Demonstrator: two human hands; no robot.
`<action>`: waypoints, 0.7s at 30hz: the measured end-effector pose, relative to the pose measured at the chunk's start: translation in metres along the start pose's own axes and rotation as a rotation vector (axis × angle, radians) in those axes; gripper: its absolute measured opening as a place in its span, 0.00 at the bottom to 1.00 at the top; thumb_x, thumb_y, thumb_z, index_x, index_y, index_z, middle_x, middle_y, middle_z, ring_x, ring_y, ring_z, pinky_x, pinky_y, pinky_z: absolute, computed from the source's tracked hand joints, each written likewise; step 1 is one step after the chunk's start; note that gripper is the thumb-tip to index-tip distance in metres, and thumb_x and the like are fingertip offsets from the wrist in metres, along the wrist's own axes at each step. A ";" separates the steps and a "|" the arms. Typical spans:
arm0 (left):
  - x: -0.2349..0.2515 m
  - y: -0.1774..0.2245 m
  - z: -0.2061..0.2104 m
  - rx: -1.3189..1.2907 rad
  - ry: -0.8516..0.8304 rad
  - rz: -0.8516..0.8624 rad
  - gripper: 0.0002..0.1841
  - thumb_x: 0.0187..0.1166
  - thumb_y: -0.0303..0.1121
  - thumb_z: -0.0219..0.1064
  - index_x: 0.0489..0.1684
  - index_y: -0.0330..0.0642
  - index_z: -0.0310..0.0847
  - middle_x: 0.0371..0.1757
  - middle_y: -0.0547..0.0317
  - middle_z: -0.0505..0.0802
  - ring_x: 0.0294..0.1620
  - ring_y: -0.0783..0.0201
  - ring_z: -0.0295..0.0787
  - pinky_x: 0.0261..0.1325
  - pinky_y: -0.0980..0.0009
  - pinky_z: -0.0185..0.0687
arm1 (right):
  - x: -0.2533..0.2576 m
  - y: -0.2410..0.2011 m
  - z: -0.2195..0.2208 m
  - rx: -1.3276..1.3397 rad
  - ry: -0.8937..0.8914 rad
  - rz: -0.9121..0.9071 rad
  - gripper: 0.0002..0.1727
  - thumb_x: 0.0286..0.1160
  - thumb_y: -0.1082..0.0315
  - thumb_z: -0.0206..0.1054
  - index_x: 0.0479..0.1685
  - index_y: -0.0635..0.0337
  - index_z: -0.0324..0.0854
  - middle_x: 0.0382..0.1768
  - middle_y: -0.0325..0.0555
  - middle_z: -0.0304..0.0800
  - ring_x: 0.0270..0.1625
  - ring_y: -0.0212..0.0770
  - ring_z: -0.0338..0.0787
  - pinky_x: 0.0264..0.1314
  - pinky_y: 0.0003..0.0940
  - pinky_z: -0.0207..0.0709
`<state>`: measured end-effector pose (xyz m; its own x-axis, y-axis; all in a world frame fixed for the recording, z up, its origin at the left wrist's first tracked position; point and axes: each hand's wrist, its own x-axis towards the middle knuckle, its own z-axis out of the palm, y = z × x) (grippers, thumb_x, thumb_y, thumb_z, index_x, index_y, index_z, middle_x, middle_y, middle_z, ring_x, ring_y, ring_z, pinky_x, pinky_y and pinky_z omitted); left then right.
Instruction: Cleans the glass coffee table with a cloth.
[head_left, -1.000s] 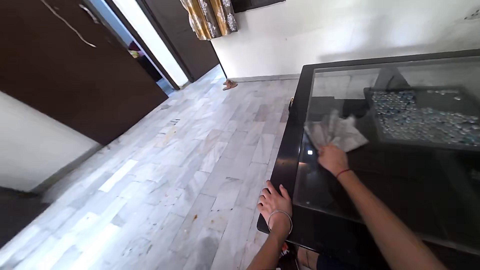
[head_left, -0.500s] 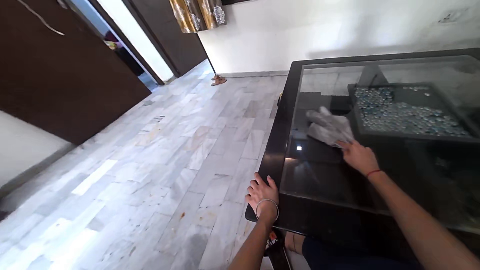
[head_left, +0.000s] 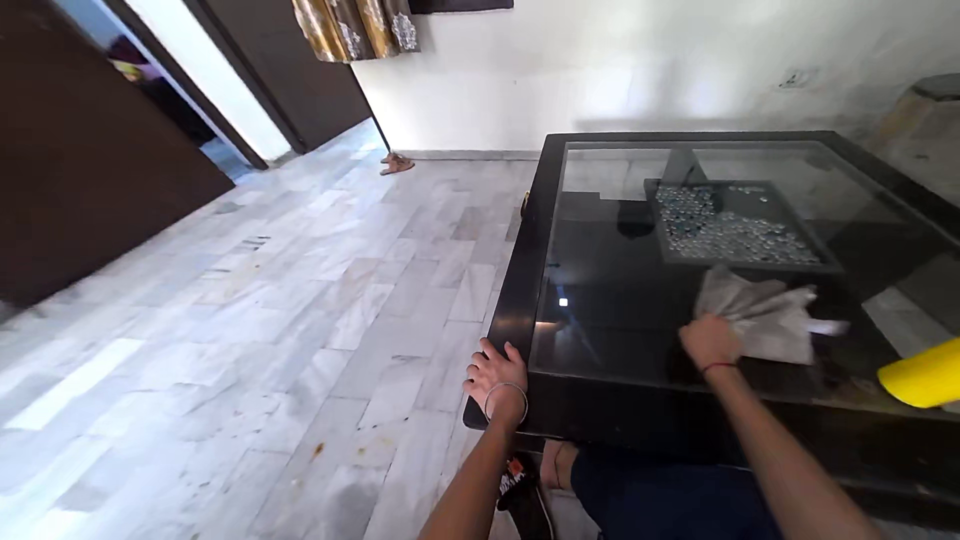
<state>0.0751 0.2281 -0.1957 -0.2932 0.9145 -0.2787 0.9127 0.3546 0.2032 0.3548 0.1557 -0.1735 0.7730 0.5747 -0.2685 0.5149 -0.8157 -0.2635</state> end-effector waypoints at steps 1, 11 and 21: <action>0.000 -0.001 0.000 -0.005 0.009 0.002 0.32 0.94 0.54 0.41 0.93 0.48 0.59 0.82 0.42 0.79 0.83 0.42 0.74 0.81 0.42 0.66 | -0.013 -0.019 0.006 -0.032 -0.059 -0.097 0.26 0.85 0.61 0.63 0.75 0.69 0.76 0.69 0.71 0.83 0.69 0.67 0.87 0.67 0.64 0.79; -0.002 -0.001 -0.003 -0.017 -0.002 -0.004 0.31 0.94 0.50 0.45 0.92 0.45 0.60 0.84 0.43 0.77 0.85 0.43 0.72 0.82 0.42 0.64 | -0.131 -0.088 0.043 -0.257 -0.507 -1.035 0.28 0.91 0.67 0.51 0.90 0.47 0.68 0.79 0.63 0.76 0.76 0.64 0.80 0.78 0.63 0.67; -0.002 -0.004 0.000 -0.064 0.018 0.021 0.33 0.94 0.54 0.43 0.94 0.46 0.57 0.84 0.38 0.76 0.85 0.39 0.71 0.82 0.39 0.63 | -0.043 0.020 -0.022 -0.096 -0.174 -0.217 0.23 0.88 0.64 0.59 0.79 0.45 0.81 0.74 0.59 0.85 0.71 0.63 0.87 0.69 0.65 0.77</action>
<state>0.0719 0.2252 -0.1959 -0.2796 0.9252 -0.2566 0.8989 0.3462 0.2687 0.3402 0.1133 -0.1466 0.5698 0.7325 -0.3725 0.7007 -0.6699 -0.2454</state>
